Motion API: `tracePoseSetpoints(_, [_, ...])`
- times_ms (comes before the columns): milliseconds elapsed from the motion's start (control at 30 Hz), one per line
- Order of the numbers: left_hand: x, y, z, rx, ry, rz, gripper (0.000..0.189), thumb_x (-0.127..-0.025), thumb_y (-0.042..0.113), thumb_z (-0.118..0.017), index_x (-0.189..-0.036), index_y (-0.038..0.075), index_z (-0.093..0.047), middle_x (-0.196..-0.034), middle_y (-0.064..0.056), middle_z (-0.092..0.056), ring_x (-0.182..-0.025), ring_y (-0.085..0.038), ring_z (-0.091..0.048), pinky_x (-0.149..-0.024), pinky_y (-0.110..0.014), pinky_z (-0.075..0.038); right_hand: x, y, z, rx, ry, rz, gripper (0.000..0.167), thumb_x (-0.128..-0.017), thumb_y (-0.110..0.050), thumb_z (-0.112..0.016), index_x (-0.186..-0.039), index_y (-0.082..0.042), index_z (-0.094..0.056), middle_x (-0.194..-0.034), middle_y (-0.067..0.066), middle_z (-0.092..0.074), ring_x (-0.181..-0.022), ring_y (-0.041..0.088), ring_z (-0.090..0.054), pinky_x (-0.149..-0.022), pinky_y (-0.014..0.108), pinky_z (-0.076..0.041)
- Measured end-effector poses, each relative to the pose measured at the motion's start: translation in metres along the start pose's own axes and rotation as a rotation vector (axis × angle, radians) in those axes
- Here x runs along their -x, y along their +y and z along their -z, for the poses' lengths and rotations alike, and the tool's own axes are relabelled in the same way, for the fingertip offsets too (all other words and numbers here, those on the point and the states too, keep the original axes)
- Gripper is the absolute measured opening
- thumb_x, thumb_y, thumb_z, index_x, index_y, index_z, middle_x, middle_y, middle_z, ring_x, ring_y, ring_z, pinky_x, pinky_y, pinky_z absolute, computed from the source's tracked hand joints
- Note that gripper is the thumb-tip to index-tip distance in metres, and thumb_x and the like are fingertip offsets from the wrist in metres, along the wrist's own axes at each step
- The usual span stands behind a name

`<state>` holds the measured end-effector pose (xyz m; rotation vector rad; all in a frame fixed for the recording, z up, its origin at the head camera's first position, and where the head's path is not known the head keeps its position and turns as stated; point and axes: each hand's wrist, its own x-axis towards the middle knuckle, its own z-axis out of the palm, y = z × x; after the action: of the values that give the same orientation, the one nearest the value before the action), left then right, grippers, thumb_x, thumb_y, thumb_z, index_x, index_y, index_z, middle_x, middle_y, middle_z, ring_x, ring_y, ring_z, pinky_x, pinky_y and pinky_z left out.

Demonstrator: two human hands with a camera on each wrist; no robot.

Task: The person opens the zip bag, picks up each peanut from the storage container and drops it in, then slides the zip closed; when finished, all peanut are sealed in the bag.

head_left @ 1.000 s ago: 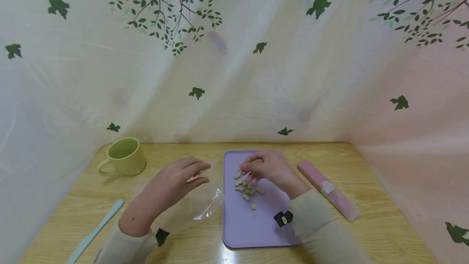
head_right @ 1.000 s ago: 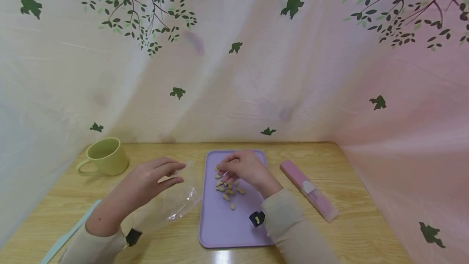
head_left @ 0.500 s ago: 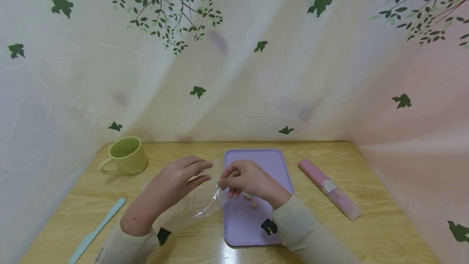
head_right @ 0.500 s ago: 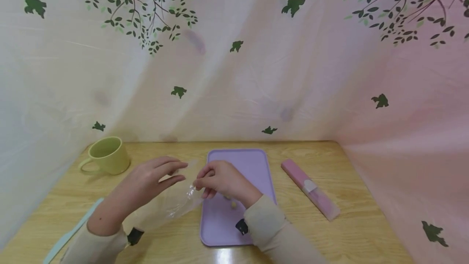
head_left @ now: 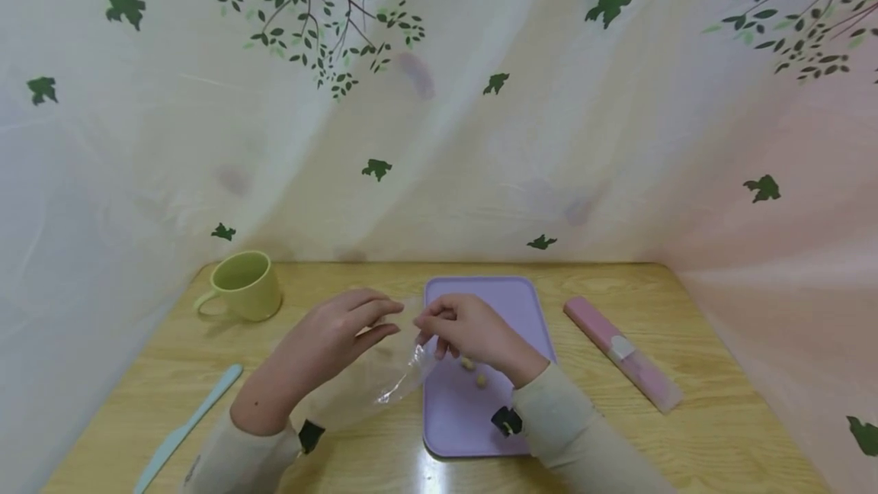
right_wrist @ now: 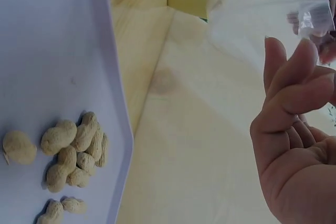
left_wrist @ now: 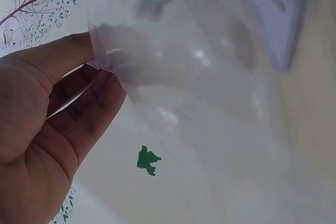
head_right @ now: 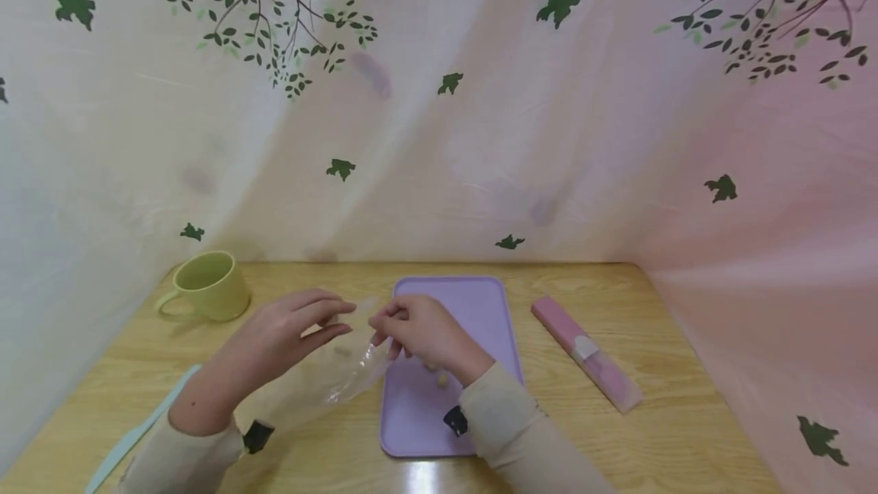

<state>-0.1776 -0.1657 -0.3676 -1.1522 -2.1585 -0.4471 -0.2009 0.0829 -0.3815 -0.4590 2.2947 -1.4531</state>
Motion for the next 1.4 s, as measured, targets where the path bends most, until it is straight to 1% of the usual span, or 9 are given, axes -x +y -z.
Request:
tracePoseSetpoints(200, [-0.002, 0.001, 0.002, 0.007, -0.021, 0.017, 0.036, -0.081, 0.011, -0.093, -0.114, 0.008, -0.079, -0.107, -0.003, -0.079, -0.093, -0.015, -0.077, -0.079, -0.028, -0.066, 0.003, 0.003, 0.017, -0.015, 0.079, -0.018, 0.025, -0.107, -0.035, -0.065, -0.113, -0.012, -0.075, -0.094, 0.002, -0.082, -0.065, 0.016, -0.065, -0.057, 0.025, -0.051])
tracePoseSetpoints(367, [-0.004, 0.002, 0.003, 0.013, -0.041, 0.038, 0.036, -0.083, 0.012, -0.092, -0.116, 0.009, -0.079, -0.108, -0.003, -0.079, -0.094, -0.014, -0.078, -0.08, -0.028, -0.066, 0.002, 0.01, 0.037, -0.053, 0.156, -0.068, 0.025, -0.109, -0.032, -0.063, -0.119, -0.012, -0.074, -0.097, 0.003, -0.08, -0.071, 0.02, -0.067, -0.059, 0.025, -0.052])
tracePoseSetpoints(567, [-0.004, 0.002, 0.004, 0.005, -0.016, 0.02, 0.036, -0.081, 0.011, -0.092, -0.115, 0.007, -0.079, -0.107, -0.003, -0.079, -0.091, -0.013, -0.077, -0.078, -0.027, -0.066, -0.002, 0.031, 0.06, -0.075, 0.208, -0.118, 0.028, -0.108, -0.033, -0.065, -0.119, -0.008, -0.073, -0.094, 0.003, -0.078, -0.067, 0.014, -0.062, -0.06, 0.025, -0.051])
tracePoseSetpoints(667, [-0.004, 0.002, 0.004, 0.01, -0.002, 0.016, 0.037, -0.08, 0.01, -0.093, -0.114, 0.007, -0.078, -0.107, -0.004, -0.079, -0.088, -0.013, -0.077, -0.076, -0.027, -0.066, -0.005, 0.043, 0.068, -0.07, 0.221, -0.154, 0.033, -0.107, -0.034, -0.066, -0.123, -0.005, -0.072, -0.094, 0.003, -0.078, -0.068, 0.015, -0.062, -0.062, 0.027, -0.052])
tracePoseSetpoints(767, [-0.003, 0.003, 0.005, 0.016, 0.003, 0.018, 0.037, -0.08, 0.009, -0.092, -0.115, 0.007, -0.078, -0.107, -0.003, -0.079, -0.087, -0.012, -0.076, -0.075, -0.027, -0.066, -0.009, 0.054, 0.073, -0.039, 0.219, -0.181, 0.038, -0.107, -0.033, -0.067, -0.127, -0.001, -0.07, -0.096, 0.006, -0.078, -0.069, 0.015, -0.063, -0.064, 0.029, -0.053])
tracePoseSetpoints(867, [-0.003, 0.003, 0.005, 0.022, 0.012, 0.021, 0.037, -0.08, 0.008, -0.092, -0.114, 0.007, -0.077, -0.107, -0.003, -0.078, -0.085, -0.011, -0.075, -0.074, -0.026, -0.065, -0.013, 0.064, 0.076, 0.019, 0.199, -0.194, 0.037, -0.106, -0.03, -0.069, -0.124, 0.001, -0.072, -0.095, 0.008, -0.08, -0.068, 0.014, -0.063, -0.064, 0.028, -0.053])
tracePoseSetpoints(1033, [-0.002, 0.004, 0.007, 0.054, 0.017, 0.037, 0.036, -0.08, 0.007, -0.092, -0.112, 0.007, -0.075, -0.105, -0.001, -0.077, -0.083, -0.009, -0.074, -0.073, -0.023, -0.064, -0.017, 0.077, 0.073, 0.141, 0.142, -0.199, 0.024, -0.104, -0.021, -0.069, -0.111, 0.0, -0.077, -0.091, 0.01, -0.079, -0.065, 0.011, -0.061, -0.06, 0.024, -0.05])
tracePoseSetpoints(1200, [-0.001, 0.004, 0.008, 0.095, 0.011, 0.045, 0.036, -0.082, 0.005, -0.091, -0.111, 0.008, -0.071, -0.103, 0.001, -0.074, -0.085, -0.008, -0.075, -0.074, -0.021, -0.063, -0.019, 0.086, 0.068, 0.256, 0.103, -0.236, 0.017, -0.099, -0.022, -0.075, -0.095, -0.006, -0.077, -0.078, 0.003, -0.073, -0.063, 0.012, -0.06, -0.058, 0.024, -0.05])
tracePoseSetpoints(1400, [0.0, 0.005, 0.008, 0.093, 0.003, 0.062, 0.035, -0.082, 0.005, -0.09, -0.11, 0.009, -0.069, -0.103, 0.002, -0.073, -0.084, -0.007, -0.075, -0.073, -0.021, -0.063, -0.02, 0.091, 0.063, 0.293, 0.072, -0.254, 0.018, -0.096, -0.022, -0.078, -0.084, -0.008, -0.076, -0.073, 0.001, -0.071, -0.062, 0.011, -0.061, -0.058, 0.024, -0.049])
